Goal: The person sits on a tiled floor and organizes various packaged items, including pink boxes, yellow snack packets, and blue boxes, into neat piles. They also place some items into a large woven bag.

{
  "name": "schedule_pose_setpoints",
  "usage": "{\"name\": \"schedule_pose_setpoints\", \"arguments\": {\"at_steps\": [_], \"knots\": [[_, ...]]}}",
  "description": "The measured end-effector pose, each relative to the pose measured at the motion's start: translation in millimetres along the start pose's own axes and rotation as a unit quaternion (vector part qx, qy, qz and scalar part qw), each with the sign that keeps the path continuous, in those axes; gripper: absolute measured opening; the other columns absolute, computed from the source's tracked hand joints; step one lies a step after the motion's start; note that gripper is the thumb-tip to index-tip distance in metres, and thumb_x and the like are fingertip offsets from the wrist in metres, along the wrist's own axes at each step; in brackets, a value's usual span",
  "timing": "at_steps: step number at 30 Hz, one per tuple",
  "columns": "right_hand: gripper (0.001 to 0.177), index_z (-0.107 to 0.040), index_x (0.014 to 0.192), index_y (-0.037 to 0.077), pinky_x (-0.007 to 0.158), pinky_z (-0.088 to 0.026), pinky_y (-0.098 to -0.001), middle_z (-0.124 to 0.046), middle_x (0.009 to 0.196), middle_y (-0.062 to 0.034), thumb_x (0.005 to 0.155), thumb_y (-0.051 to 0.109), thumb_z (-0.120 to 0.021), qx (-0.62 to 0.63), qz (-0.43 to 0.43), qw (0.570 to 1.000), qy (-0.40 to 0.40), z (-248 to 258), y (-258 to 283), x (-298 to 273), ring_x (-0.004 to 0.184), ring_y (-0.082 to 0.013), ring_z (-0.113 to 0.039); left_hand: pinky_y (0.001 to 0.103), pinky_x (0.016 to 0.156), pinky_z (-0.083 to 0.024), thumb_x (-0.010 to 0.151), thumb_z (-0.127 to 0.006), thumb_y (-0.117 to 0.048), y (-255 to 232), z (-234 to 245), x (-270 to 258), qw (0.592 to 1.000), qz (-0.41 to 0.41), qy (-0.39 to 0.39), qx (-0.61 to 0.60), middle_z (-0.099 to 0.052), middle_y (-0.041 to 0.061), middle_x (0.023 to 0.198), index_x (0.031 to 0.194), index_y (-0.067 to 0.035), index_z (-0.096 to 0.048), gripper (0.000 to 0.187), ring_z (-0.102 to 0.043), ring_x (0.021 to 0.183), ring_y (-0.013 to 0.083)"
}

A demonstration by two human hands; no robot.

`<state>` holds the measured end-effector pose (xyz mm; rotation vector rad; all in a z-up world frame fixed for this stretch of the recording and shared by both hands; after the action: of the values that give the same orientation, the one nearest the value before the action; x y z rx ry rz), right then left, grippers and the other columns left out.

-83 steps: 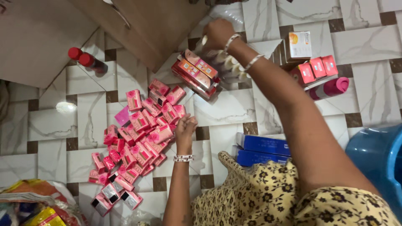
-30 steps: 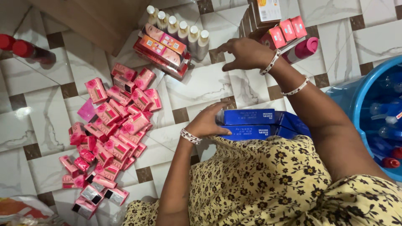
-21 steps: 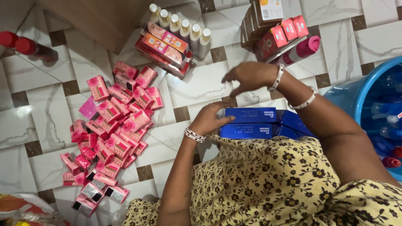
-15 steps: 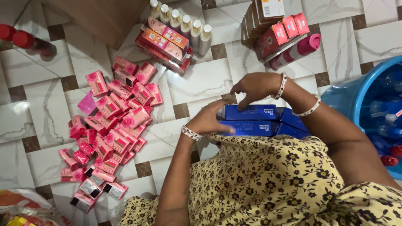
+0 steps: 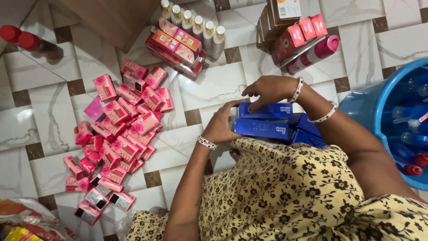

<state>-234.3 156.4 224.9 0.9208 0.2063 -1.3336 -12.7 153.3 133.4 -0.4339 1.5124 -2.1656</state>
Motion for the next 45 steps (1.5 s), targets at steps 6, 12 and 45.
{"name": "schedule_pose_setpoints", "arguments": {"at_steps": [6,12,45], "knots": [[0.125,-0.032,0.155,0.005,0.094,-0.053,-0.0406,-0.068,0.122,-0.0239,0.056,0.058,-0.090,-0.025,0.000,1.000,0.016,-1.7,11.5,-13.0,0.110,-0.0372,-0.068,0.042,0.118,-0.043,0.067,-0.095,-0.032,23.4,-12.9,12.2,0.997,-0.018,-0.075,-0.025,-0.058,0.021,0.146,0.152,-0.004,-0.041,0.104,-0.055,0.139,0.0340],[0.137,-0.021,0.160,0.021,0.098,-0.047,-0.0483,-0.055,0.127,-0.0225,0.048,0.046,-0.095,-0.130,-0.051,0.987,-0.083,-20.5,25.3,-13.0,0.114,-0.0421,-0.058,0.041,0.118,-0.044,0.068,-0.093,-0.028,43.9,-22.3,24.7,0.994,-0.001,-0.092,-0.063,-0.057,0.021,0.148,0.154,-0.001,-0.039,0.104,-0.055,0.141,0.0339],[0.131,-0.032,0.151,0.009,0.116,-0.030,-0.0520,-0.039,0.152,-0.0273,0.049,0.058,-0.098,-0.144,0.194,0.958,-0.155,47.0,44.4,74.2,0.142,-0.0447,-0.037,0.040,0.113,-0.051,0.065,-0.099,-0.023,104.8,55.7,-0.8,0.952,-0.029,-0.293,-0.080,-0.050,0.018,0.145,0.153,0.001,-0.027,0.116,-0.057,0.133,0.0282]]}}
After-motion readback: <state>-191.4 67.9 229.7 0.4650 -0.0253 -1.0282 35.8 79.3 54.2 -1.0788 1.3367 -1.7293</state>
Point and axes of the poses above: each hand's wrist, its own x-axis towards the middle knuckle, its own z-axis out of the back of the hand, y = z × x, the point moved 2 cm from there along x, towards the middle knuckle
